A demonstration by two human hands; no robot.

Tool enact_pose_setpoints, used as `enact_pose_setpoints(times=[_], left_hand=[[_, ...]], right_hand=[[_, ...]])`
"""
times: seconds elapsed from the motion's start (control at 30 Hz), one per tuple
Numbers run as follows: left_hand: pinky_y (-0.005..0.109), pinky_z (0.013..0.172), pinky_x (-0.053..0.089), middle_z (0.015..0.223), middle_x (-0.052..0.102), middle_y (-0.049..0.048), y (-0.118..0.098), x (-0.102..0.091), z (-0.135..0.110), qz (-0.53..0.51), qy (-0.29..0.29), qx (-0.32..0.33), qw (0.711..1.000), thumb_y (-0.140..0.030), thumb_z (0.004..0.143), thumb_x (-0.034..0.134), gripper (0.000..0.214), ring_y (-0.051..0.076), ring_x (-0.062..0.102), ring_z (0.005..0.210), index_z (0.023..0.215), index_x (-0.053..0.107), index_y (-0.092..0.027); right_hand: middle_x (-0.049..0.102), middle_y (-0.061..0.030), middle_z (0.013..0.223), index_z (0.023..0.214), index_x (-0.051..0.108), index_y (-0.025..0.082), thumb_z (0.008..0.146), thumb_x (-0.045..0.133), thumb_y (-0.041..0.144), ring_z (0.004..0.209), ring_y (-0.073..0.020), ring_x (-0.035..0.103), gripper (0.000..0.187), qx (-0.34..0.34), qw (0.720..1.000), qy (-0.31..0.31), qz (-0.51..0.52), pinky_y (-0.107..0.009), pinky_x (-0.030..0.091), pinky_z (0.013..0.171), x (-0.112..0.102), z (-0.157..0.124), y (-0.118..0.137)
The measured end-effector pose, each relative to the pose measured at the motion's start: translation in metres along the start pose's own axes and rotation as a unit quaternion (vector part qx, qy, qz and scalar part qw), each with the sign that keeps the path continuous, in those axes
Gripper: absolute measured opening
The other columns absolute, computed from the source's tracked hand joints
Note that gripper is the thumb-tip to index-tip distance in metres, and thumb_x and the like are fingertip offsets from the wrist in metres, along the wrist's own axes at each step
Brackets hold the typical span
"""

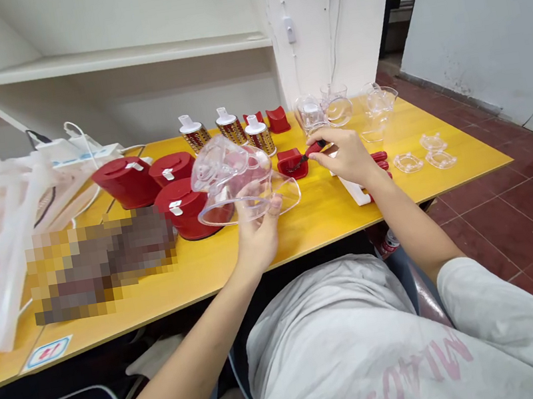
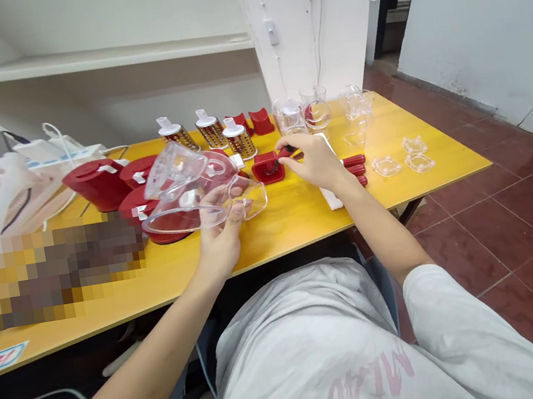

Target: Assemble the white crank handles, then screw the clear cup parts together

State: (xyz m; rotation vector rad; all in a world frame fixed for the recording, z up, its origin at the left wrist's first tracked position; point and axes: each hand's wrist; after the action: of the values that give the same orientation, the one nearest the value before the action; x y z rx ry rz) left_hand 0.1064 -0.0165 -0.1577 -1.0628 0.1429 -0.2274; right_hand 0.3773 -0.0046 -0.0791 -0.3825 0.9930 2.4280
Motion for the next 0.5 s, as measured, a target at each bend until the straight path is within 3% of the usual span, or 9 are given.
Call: enact_pose_setpoints(times=[0.1,0.17,0.5], left_hand=[[0.049,0.122,0.055,0.147,0.069,0.0125,-0.003,0.006,-0.001,0.006,-0.011,-0.033,0.999,-0.07,0.091,0.091,0.071,0.03,0.069,0.138,0.139,0.06,-0.028],[0.051,0.121,0.056,0.144,0.072,0.0135,-0.007,0.008,-0.002,0.025,0.022,-0.064,0.997,-0.067,0.088,0.094,0.074,0.031,0.073,0.131,0.139,0.061,-0.026],[0.064,0.134,0.046,0.158,0.072,0.0185,-0.021,0.004,-0.005,0.129,0.151,-0.099,0.975,-0.06,0.093,0.085,0.071,0.042,0.066,0.152,0.149,0.064,-0.022]], right_hand=[[0.087,-0.0074,0.117,0.115,0.083,0.022,0.093,0.077,0.027,0.101,-0.0234,0.082,0.023,-0.013,1.0,-0.023,-0.006,-0.039,0.073,0.091,-0.003,0.001,-0.001],[0.087,-0.0067,0.117,0.117,0.083,0.022,0.095,0.076,0.028,0.1,-0.0223,0.082,0.023,-0.021,0.999,-0.038,-0.017,-0.038,0.073,0.091,-0.005,0.002,-0.001],[0.085,-0.0054,0.111,0.116,0.082,0.022,0.096,0.076,0.028,0.096,-0.0205,0.081,0.022,-0.044,0.997,-0.055,-0.021,-0.036,0.073,0.086,-0.009,0.003,-0.002]])
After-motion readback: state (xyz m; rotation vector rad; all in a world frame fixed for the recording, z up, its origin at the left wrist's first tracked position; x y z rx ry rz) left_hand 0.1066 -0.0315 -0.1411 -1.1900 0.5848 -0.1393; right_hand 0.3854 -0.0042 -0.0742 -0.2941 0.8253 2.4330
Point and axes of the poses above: each hand's wrist, its own z-axis towards the middle knuckle, its own x-axis out of the palm, y = z × x
